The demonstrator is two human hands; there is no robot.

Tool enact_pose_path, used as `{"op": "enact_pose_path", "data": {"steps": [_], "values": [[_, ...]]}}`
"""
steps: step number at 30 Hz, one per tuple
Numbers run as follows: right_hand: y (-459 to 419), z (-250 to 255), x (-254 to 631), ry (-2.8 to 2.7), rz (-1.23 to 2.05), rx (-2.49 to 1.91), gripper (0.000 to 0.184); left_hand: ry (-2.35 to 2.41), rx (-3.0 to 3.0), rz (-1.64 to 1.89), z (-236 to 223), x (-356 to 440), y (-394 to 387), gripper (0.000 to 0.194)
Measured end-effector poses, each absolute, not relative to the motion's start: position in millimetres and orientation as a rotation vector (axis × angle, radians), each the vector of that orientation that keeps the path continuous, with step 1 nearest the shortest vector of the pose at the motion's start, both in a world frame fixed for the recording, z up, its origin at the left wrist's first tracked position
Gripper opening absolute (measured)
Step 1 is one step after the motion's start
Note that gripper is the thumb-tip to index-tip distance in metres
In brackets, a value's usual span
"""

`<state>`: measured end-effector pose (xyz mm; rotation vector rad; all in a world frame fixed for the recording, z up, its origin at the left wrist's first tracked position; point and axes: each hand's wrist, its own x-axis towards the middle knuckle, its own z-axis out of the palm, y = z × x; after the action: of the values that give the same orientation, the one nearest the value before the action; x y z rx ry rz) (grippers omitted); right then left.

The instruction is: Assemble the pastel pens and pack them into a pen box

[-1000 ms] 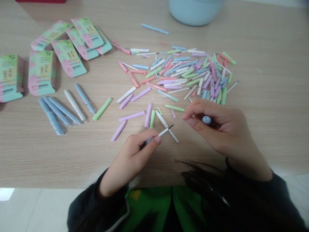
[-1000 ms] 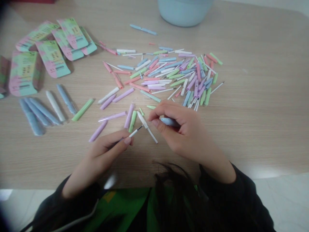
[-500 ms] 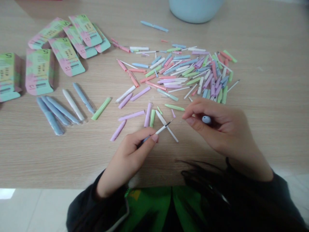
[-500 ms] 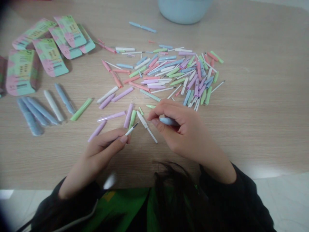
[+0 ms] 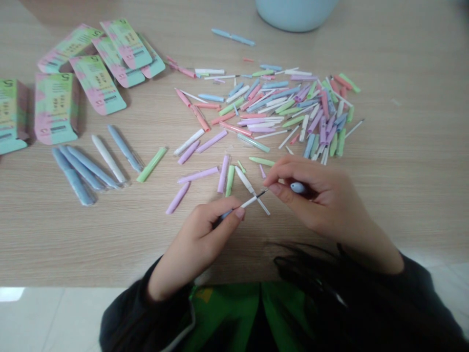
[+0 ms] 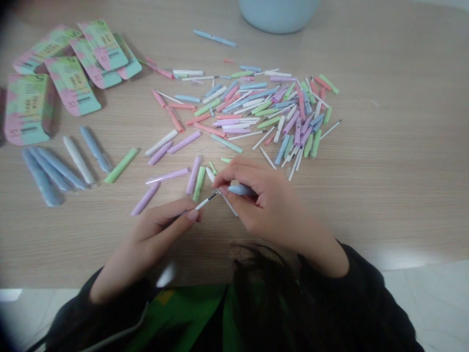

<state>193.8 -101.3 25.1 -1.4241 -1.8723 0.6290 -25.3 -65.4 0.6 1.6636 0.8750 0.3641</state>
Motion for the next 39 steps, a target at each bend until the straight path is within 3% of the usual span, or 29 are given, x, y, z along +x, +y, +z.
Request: {"op": "enact_pose_path", "data": {"steps": [17, 28, 31, 34, 37, 39], "values": [[-104, 31, 200, -1.853, 0.581, -1.475, 0.013, 0.848, 1.641, 0.378, 1, -25, -64, 0.031], [-103, 22, 191, -1.858, 0.788, -1.325, 0.016, 0.854, 1.666, 0.345, -2, -26, -64, 0.031], [-105, 20, 190, -1.713, 0.882, -1.345, 0.016, 0.846, 1.653, 0.379, -2, -27, -65, 0.029], [-107, 21, 193, -1.473, 0.962, -1.361, 0.028, 0.836, 1.659, 0.419, -1, -27, -65, 0.027], [-105, 22, 200, -1.22, 1.019, -1.229, 0.015, 0.833, 1.676, 0.441, -1, -27, -65, 0.028], [-100, 22, 202, -1.121, 1.038, -1.084, 0.021, 0.824, 1.685, 0.439, -1, -27, -65, 0.029]]}}
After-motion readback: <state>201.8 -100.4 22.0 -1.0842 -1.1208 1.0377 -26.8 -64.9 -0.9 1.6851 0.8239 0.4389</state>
